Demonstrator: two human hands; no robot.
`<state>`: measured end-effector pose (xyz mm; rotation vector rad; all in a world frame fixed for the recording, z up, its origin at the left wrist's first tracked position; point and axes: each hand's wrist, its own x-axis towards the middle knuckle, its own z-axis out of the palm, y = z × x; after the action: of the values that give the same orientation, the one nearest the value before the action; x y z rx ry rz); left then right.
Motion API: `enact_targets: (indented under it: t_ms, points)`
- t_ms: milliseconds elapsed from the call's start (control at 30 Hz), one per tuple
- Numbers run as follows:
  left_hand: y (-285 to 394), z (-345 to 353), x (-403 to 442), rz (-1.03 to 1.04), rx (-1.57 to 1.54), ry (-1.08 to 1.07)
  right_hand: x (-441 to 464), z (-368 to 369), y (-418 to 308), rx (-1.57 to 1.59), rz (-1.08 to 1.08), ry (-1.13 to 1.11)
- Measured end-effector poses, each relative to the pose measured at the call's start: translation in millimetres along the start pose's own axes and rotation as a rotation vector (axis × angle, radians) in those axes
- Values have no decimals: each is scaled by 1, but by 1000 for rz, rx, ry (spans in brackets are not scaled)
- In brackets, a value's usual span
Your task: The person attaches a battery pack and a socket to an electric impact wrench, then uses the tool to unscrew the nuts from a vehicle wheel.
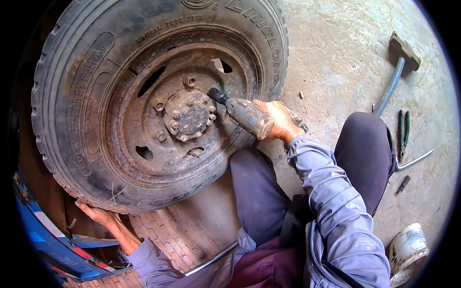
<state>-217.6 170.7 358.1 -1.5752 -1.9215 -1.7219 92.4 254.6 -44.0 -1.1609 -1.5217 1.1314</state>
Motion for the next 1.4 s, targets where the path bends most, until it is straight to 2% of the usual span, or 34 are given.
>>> enact_targets:
  t_ms: [1133,1233,1400]
  points:
    - [-3,-6,3,6,12,-27,2,-4,2,-4,-55,-7]
    - [-1,-3,0,-5,11,-14,2,-8,-3,-50,9,-67]
    - [-3,-5,1,11,37,-8,3,-9,-2,-61,0,-63]
